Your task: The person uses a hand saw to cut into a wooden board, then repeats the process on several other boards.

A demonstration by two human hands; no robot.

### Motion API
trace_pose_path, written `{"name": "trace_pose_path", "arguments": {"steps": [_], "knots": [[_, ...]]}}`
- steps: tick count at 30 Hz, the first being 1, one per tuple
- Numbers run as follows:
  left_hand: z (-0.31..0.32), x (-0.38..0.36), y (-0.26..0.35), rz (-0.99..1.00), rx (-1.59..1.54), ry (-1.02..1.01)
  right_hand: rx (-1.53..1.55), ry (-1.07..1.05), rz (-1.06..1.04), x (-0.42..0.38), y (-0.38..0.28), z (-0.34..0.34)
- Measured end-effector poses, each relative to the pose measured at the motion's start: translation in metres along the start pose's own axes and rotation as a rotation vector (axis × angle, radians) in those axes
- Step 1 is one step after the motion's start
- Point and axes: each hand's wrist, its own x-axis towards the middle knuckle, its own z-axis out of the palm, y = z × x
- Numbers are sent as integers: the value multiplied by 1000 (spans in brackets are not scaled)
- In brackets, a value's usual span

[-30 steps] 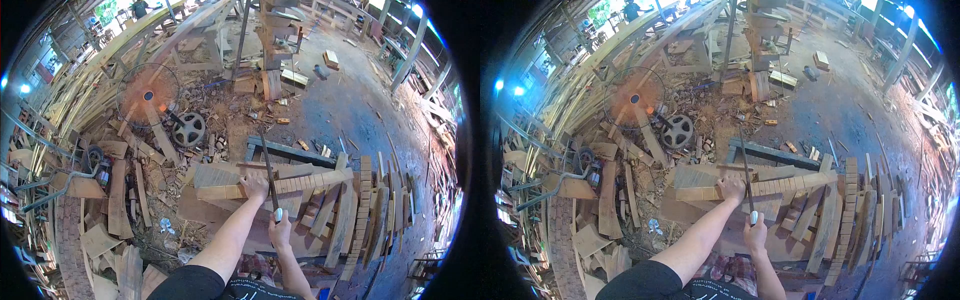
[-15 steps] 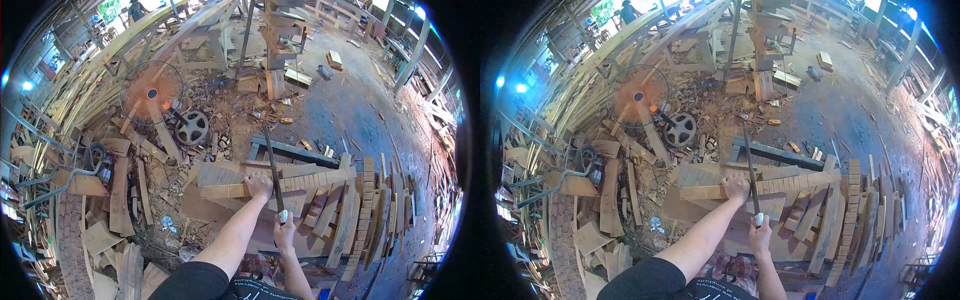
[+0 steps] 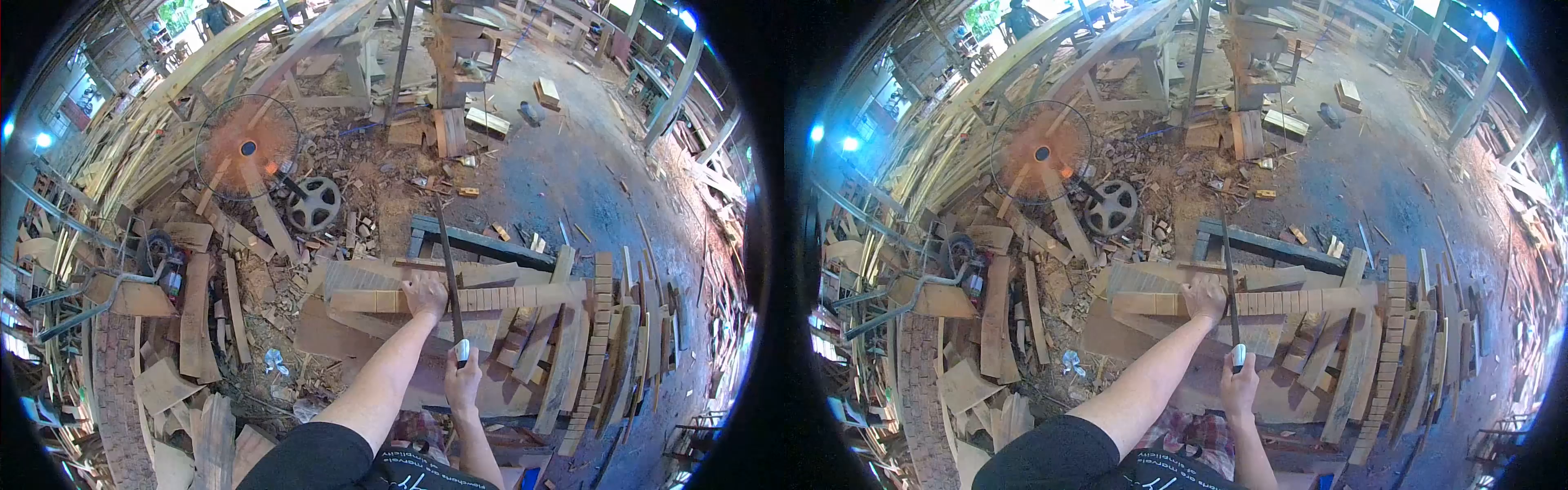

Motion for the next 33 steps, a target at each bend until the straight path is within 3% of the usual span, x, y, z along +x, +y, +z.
{"name": "trace_pose_path", "arguments": {"steps": [3,7,10,14,18,22,26,28,31,33], "knots": [[10,-4,-5,22,46,83,58,5,14,-21,9,0],[34,8,-16,58,36,68,28,44,2,-7,12,10],[12,9,-9,109,62,5,-12,-16,104,14,-8,10],[9,5,-8,79,86,21,-48,78,-25,-15,15,16],[9,9,-5,68,85,53,118,54,91,-85,31,5],[10,9,-7,101,90,83,-1,94,-70,-34,31,13],[13,13,-9,107,120,154,-14,85,-49,-6,32,32],[13,7,-8,77,103,159,103,115,-87,-42,46,29],[15,14,-5,-25,104,124,-44,130,-106,-141,86,6],[10,12,-4,-10,54,107,116,70,110,-191,105,-26]]}}
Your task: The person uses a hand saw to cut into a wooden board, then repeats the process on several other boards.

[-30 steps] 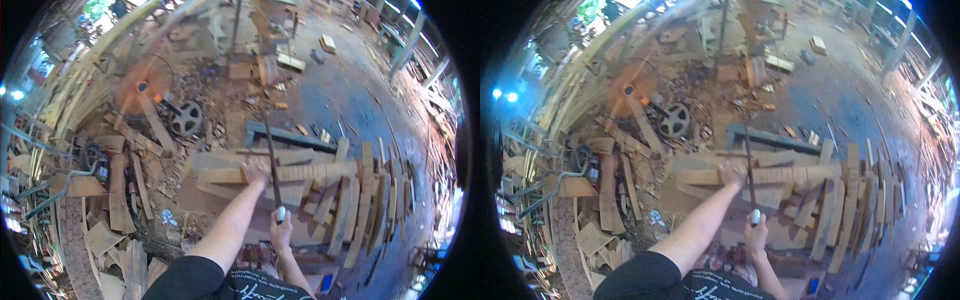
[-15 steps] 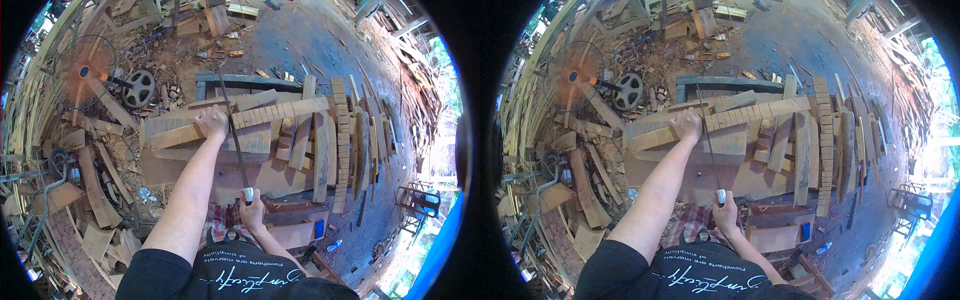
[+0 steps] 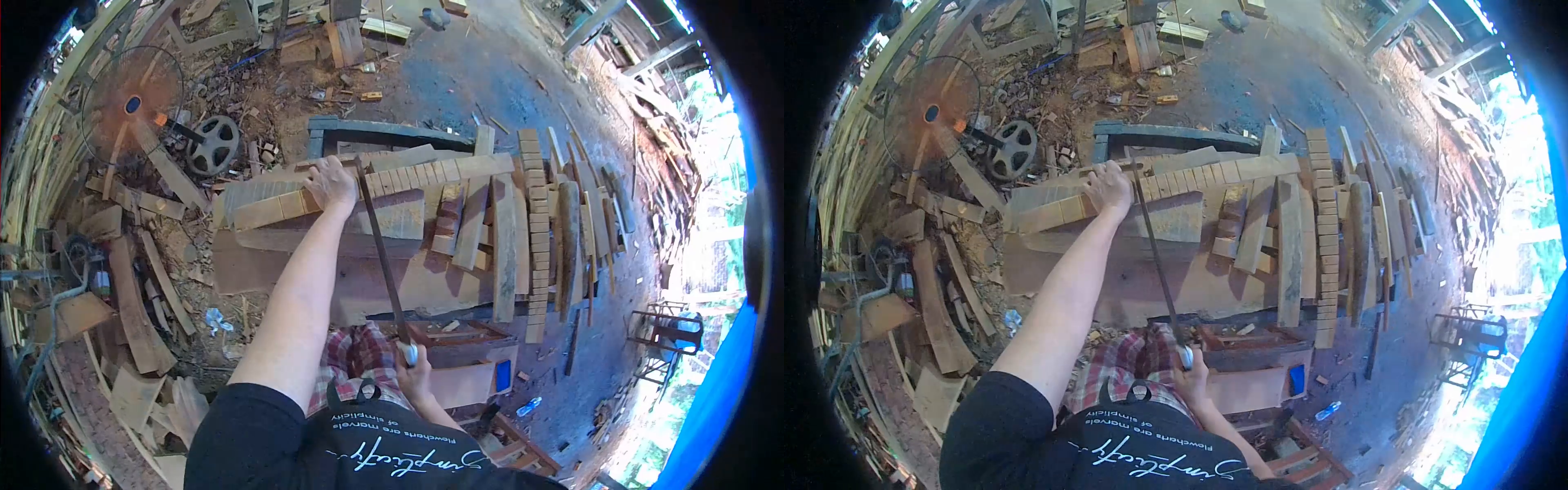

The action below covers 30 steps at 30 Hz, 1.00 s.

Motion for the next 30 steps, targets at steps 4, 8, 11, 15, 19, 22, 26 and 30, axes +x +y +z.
{"name": "trace_pose_path", "arguments": {"steps": [4,8,11,15,19,22,26,30], "knots": [[0,-10,-15,179,-225,43,-106,33,-60,-30,8,-70],[-13,-22,-40,358,-259,79,-196,230,-232,-34,14,-98],[-22,-39,-58,458,-166,24,-152,339,-237,-23,7,-93],[-26,-54,-61,482,-131,14,100,379,-74,-8,-13,-74],[-35,-72,-61,472,-69,52,347,353,44,-1,-6,-55],[-49,-87,-59,367,-79,-111,360,330,50,-2,-9,-51],[-60,-98,-65,383,-23,-100,359,261,28,-5,-19,-52],[-71,-112,-80,268,-56,-169,258,253,-27,-6,-12,-52]]}}
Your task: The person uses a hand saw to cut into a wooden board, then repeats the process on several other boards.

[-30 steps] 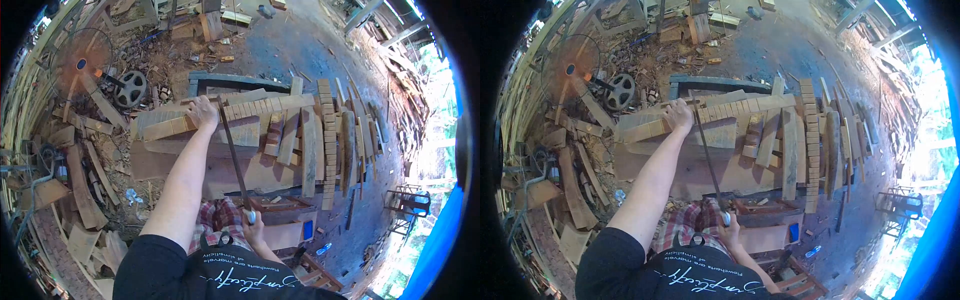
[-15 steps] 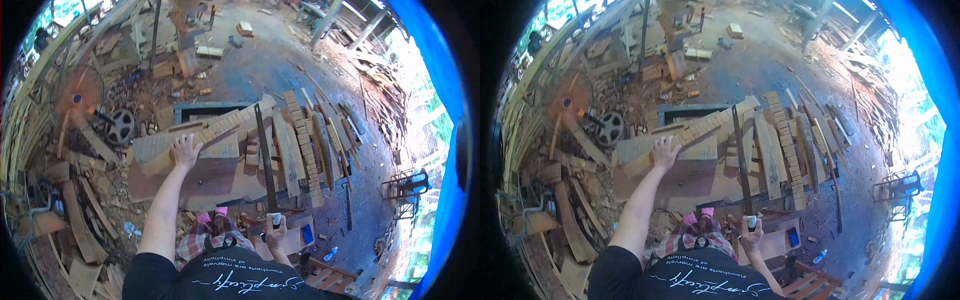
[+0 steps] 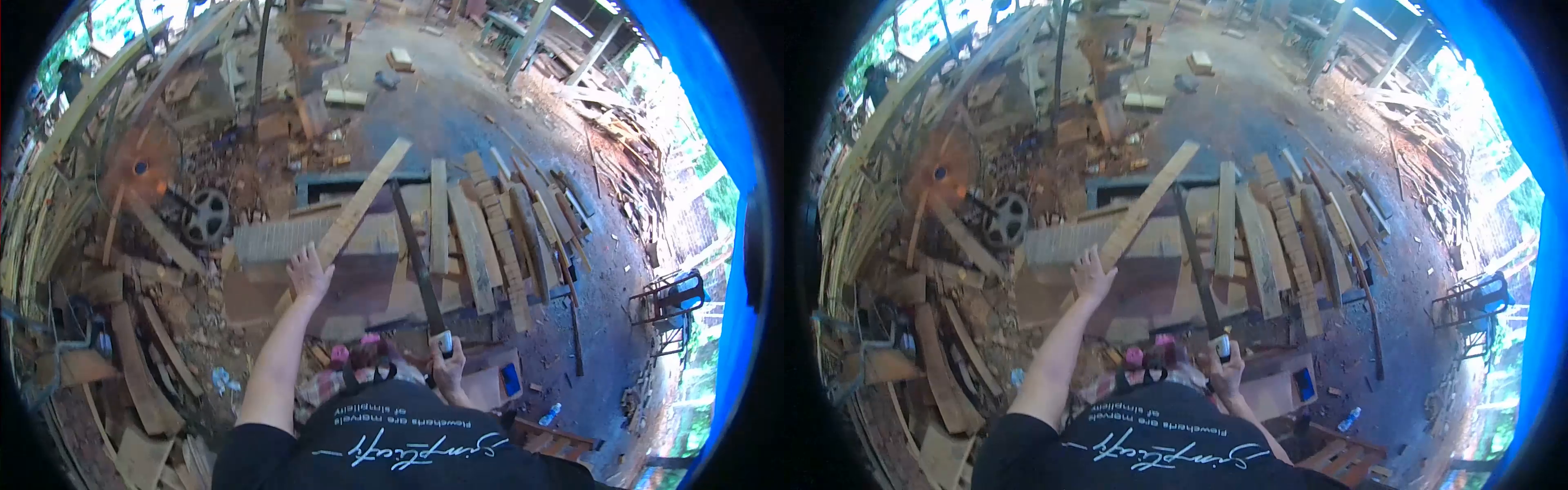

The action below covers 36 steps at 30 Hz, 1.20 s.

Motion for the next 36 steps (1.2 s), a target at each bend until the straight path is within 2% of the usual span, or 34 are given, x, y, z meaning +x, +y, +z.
{"name": "trace_pose_path", "arguments": {"steps": [2,9,11,12,14,19,20,22,24,26,27,28,33,36], "knots": [[-3,-7,-8,-33,-11,-7,-29,8,-76,5,-2,1],[-15,-15,-22,-71,34,-39,-14,-80,-41,31,4,-4],[-11,-15,-26,-70,39,-35,-145,-56,-144,46,10,-7],[-10,-15,-28,-51,45,-18,-142,-59,-138,51,3,-6],[-9,-15,-30,-15,54,-12,-69,-128,79,62,-18,-8],[-12,-9,-43,117,-13,18,-131,-117,30,98,-4,-23],[-13,-9,-42,120,-21,42,-124,-76,44,105,-4,-27],[-14,-10,-41,124,-9,16,-198,-40,-199,121,1,-36],[-16,-10,-35,108,13,-4,-182,23,-169,135,9,-48],[-22,-10,-29,15,-10,-93,-211,143,-219,152,3,-61],[-21,-10,-28,30,0,-101,-213,201,-260,162,5,-68],[-20,-11,-28,14,-53,-108,-234,209,-105,167,-7,-77],[-24,-11,-11,-68,-54,-116,-561,410,-350,212,2,-127],[-25,-13,-13,-123,-44,-141,-694,428,-353,240,15,-149]]}}
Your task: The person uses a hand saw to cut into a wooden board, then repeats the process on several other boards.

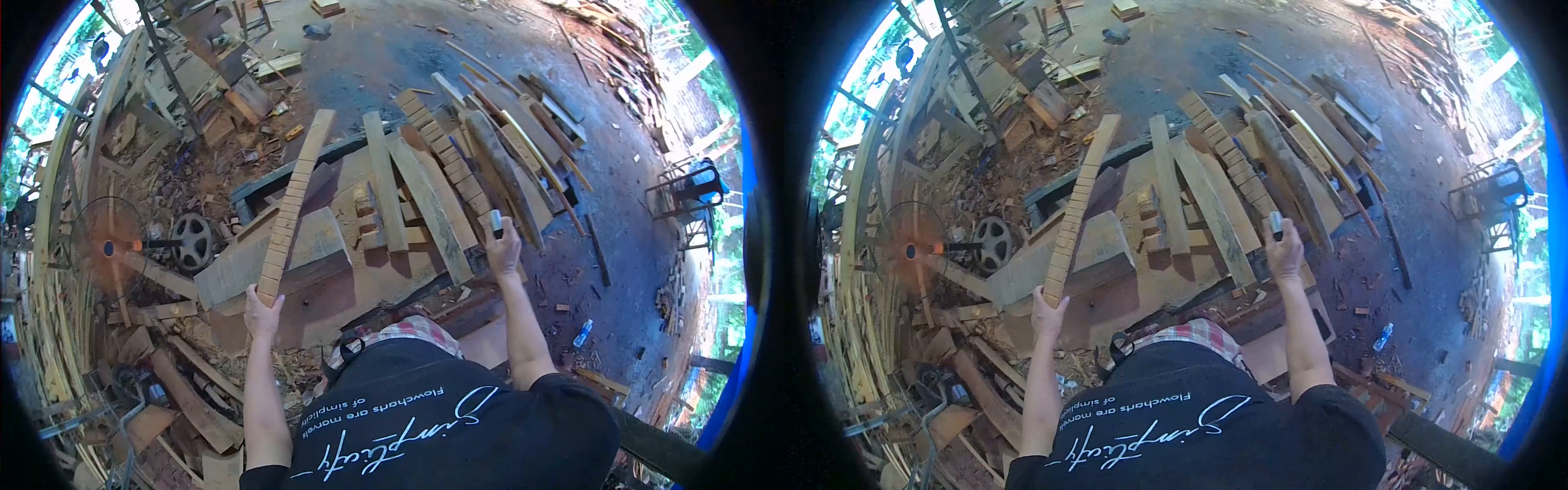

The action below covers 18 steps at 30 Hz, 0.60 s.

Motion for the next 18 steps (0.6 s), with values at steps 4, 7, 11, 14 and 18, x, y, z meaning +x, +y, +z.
{"name": "trace_pose_path", "arguments": {"steps": [4,7,11,14,18], "knots": [[4,-1,-1,74,38,61,-146,-35,-60,14,24,12],[4,-3,5,4,94,49,-161,-87,-44,14,26,20],[1,-5,9,-80,112,29,-75,-46,-100,11,20,21],[-1,-7,5,-28,198,89,33,-55,-105,10,-15,11],[-2,9,-3,39,254,198,329,-72,-105,-8,-57,16]]}}
